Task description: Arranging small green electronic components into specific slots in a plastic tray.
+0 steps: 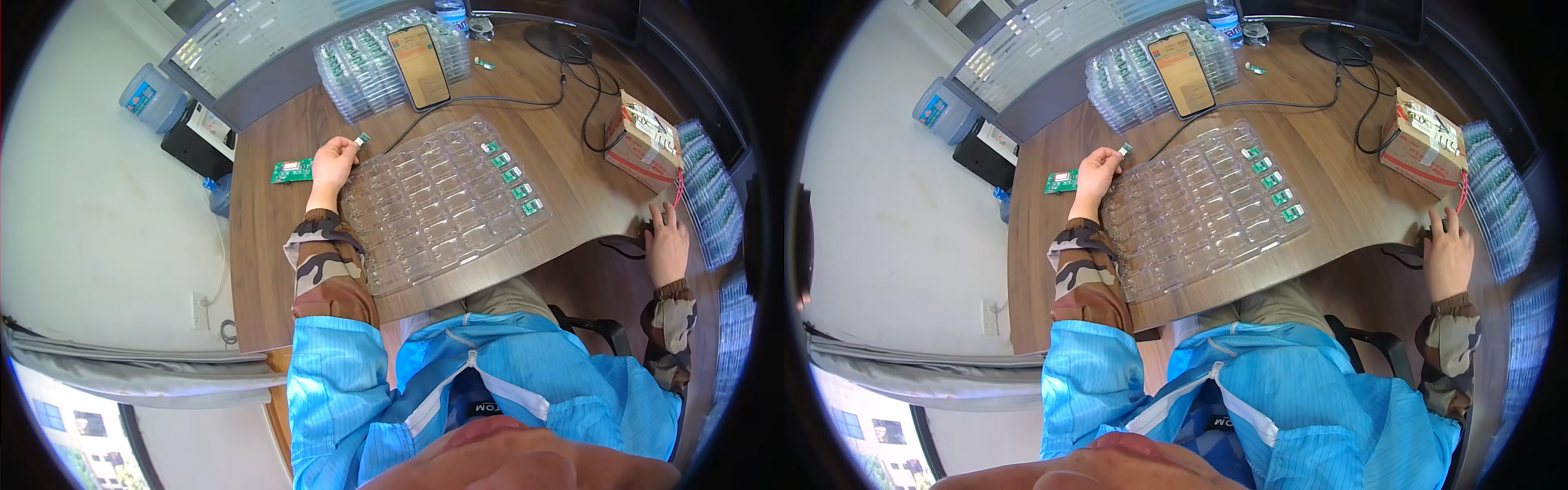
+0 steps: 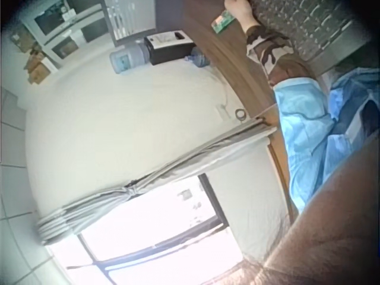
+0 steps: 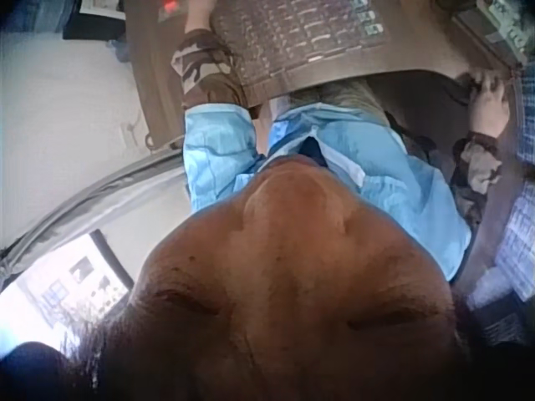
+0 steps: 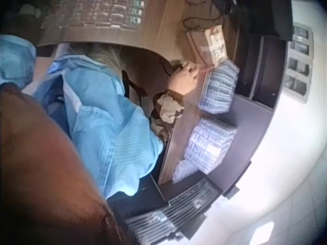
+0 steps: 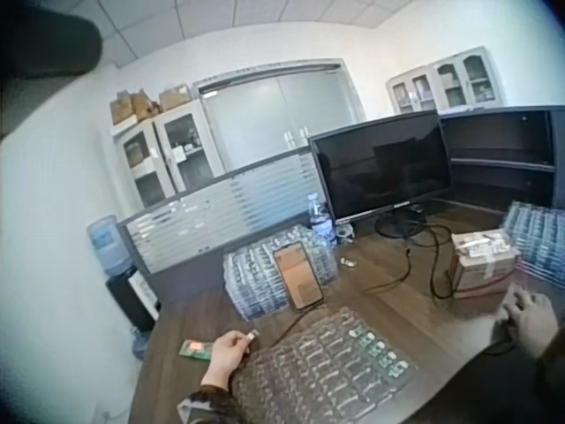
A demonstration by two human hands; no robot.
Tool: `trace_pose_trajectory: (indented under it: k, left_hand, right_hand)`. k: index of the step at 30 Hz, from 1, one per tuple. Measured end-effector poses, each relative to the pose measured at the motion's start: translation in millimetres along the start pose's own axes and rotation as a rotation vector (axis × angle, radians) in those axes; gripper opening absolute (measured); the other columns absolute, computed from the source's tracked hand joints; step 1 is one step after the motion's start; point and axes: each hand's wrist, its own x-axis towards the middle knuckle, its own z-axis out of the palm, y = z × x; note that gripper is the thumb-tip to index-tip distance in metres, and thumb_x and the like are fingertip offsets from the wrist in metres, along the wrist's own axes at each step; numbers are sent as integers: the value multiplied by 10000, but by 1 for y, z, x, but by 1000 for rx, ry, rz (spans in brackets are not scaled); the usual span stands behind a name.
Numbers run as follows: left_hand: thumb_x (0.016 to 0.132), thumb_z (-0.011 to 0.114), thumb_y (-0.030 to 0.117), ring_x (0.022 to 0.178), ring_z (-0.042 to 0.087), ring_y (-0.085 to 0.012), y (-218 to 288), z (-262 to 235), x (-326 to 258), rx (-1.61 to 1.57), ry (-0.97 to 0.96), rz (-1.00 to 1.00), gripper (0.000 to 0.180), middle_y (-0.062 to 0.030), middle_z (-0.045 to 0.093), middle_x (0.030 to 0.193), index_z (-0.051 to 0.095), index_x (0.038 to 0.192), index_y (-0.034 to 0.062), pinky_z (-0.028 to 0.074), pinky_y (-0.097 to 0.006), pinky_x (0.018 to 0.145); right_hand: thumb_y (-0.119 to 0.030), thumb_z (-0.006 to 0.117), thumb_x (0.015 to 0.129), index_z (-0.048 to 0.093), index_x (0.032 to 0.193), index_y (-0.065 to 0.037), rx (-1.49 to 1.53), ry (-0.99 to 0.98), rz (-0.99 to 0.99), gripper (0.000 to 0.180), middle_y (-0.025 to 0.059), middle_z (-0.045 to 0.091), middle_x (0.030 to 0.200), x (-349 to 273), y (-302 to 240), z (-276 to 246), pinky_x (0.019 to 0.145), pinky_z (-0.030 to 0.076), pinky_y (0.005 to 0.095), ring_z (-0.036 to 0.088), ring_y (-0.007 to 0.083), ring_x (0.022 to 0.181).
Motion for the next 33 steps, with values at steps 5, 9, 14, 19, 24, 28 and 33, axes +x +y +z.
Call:
trace_pose_trajectory:
  k: [5,9,14,19,24,28,33]
  left_hand:
    - [727,543,217,542,515,-78,-2,2,2,9,-6,-5,150,8,584,579,596,728,77,393,-231,544]
    - [725,543,238,547,521,-81,-3,2,1,37,-1,-2,164,16,585,581,599,726,84,396,-236,548]
    - [725,542,224,550,526,-87,0,0,-2,-1,9,-13,155,5,586,579,600,726,80,398,-238,550]
    - [746,544,150,544,466,-50,4,1,-1,-2,-17,-14,117,12,553,597,583,745,40,357,-193,520]
    - [733,546,179,543,496,-66,0,0,-1,-2,-6,1,131,8,569,587,591,733,56,377,-215,532]
    - [723,547,206,545,527,-85,1,1,-1,29,2,-7,143,0,587,580,599,725,72,398,-240,543]
    - [722,548,201,549,534,-93,-2,1,1,39,3,4,140,-6,589,583,600,727,71,403,-244,546]
  right_hand:
    - [-20,482,706,490,1009,-67,-107,-34,24,307,101,447,1098,8,11,31,663,464,337,541,268,779]
    - [0,461,710,473,892,-27,-143,-92,50,185,118,446,986,17,11,39,629,468,345,536,277,745]
    - [8,456,711,453,873,-17,-124,-1,35,164,132,429,958,17,13,45,619,465,360,529,289,734]
    - [9,454,713,440,874,-14,-109,35,29,164,140,424,941,17,15,45,619,462,367,527,298,733]
    - [4,457,713,439,861,-19,-109,-20,0,150,142,425,931,19,14,42,619,459,365,529,295,724]
    - [2,458,714,441,861,-21,-107,-13,-13,150,141,428,923,17,14,40,615,457,362,531,292,716]
    - [-1,460,710,441,854,-26,-132,-6,-25,148,132,437,907,18,14,41,605,456,356,534,279,709]
